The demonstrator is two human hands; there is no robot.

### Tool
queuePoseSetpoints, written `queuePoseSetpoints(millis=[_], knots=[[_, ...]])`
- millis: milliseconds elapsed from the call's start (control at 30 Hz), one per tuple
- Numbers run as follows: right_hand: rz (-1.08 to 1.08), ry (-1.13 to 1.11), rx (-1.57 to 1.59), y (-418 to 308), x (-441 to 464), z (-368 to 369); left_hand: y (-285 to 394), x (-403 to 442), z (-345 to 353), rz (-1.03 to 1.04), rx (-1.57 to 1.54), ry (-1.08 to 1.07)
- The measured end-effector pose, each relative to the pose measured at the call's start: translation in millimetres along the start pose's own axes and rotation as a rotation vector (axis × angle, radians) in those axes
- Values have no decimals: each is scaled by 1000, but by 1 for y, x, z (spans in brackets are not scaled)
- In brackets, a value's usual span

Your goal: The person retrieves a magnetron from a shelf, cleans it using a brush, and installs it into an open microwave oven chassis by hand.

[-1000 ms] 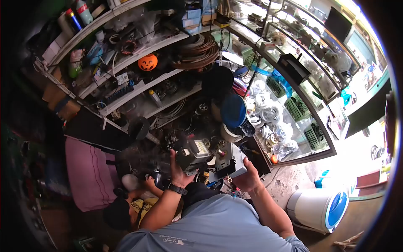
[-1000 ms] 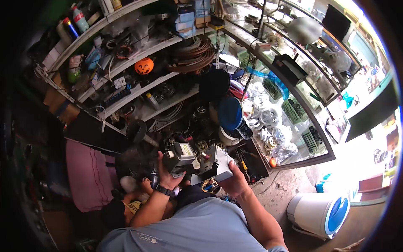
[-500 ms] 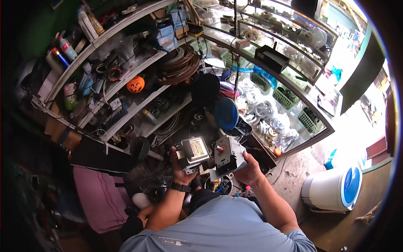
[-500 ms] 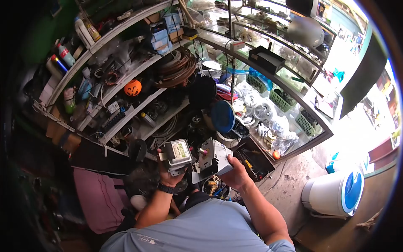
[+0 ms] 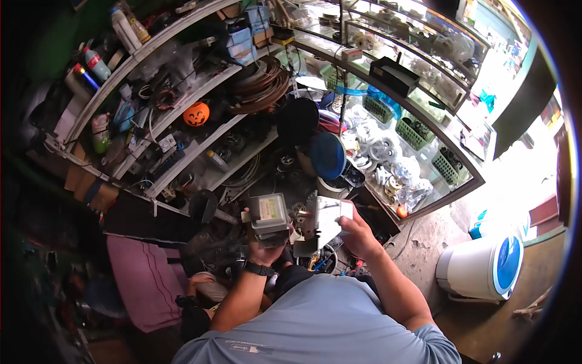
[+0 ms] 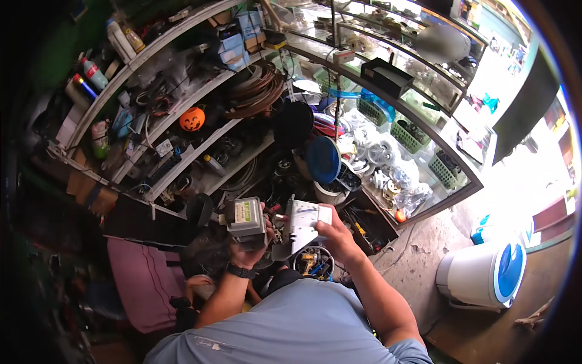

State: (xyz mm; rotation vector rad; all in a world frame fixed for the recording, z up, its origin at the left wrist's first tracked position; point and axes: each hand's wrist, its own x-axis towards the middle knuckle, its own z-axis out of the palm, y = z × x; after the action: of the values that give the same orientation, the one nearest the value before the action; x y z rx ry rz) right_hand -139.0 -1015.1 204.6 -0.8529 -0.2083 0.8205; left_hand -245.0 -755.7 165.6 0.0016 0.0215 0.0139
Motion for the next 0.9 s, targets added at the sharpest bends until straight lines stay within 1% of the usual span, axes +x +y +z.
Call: queuePoseSetpoints(millis=[33,67,100,133,167,233,267,367,467,533,600,633,700,767,833,900], knots=[[-73,29,-199,1,6,-6,-2,-1,1,23,11,36],[-90,70,-385,-12,4,5,-3,-1,4,0,-2,-22],[-102,115,-570,-24,2,16,0,-5,5,-63,-44,-9],[-236,150,-862,-20,6,8,1,-6,2,-33,-30,17],[-340,220,-1094,-32,1,25,1,-7,-1,-1,-14,43],[-494,221,-1311,-34,3,29,-1,-9,-7,-9,-22,50],[-476,238,-1388,-35,3,31,-2,-12,-9,7,-23,54],[-498,246,-1472,-36,1,35,-1,-13,-15,29,3,16],[-541,273,-1480,-32,0,37,-3,-9,-16,-38,-12,67],[-552,281,-1485,-32,-1,42,-8,-6,-20,-27,11,50],[-516,295,-1559,-33,-1,46,-9,-4,-35,-25,38,26],[-544,291,-1566,-30,0,45,-9,-4,-37,-22,57,53],[-489,273,-1587,-31,-1,46,-12,-5,-42,-20,86,54],[-483,266,-1590,-28,-1,46,-19,-6,-35,-13,35,84],[-472,266,-1594,-28,-2,44,-21,-6,-35,-16,40,56],[-359,281,-1571,-30,-4,41,-20,-7,-37,-41,-5,79]])
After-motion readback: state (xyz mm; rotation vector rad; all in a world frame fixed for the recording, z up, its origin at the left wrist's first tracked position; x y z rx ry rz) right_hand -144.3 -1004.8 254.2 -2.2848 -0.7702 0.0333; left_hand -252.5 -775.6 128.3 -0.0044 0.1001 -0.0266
